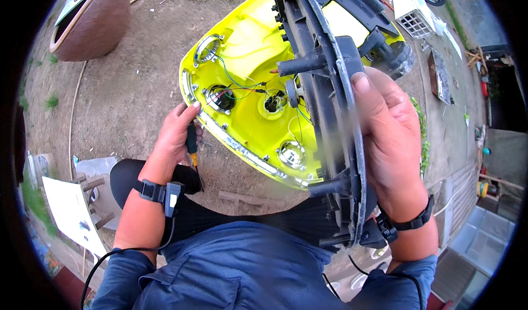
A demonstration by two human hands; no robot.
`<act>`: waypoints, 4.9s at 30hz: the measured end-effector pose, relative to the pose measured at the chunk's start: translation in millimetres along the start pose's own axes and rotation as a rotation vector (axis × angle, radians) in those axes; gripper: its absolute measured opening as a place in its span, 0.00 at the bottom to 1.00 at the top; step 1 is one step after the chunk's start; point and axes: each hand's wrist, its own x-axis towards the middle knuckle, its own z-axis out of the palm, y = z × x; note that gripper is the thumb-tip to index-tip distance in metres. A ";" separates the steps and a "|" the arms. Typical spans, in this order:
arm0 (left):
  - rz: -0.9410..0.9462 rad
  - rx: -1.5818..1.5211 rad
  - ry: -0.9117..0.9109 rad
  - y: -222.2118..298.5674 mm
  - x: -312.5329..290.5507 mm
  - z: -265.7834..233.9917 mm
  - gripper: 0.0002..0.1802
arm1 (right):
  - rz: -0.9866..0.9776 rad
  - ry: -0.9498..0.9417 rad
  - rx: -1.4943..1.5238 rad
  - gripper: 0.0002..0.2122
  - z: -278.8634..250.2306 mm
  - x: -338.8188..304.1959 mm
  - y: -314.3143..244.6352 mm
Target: The person unscrews and removes the bottom chassis plate of a yellow toy car using a screwdriver, then unscrews a panel on the body of the car.
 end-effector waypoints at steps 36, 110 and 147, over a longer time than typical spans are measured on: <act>0.032 0.040 0.017 -5.2 12.4 2.1 0.19 | -0.005 -0.106 0.026 0.17 -13.7 13.5 9.6; 0.269 -0.192 0.255 38.4 -53.3 -36.4 0.22 | 0.100 0.164 0.294 0.18 -82.2 42.0 114.5; 0.472 -0.244 0.002 102.7 -98.4 -26.2 0.33 | 0.087 0.180 0.254 0.21 -89.7 68.4 113.6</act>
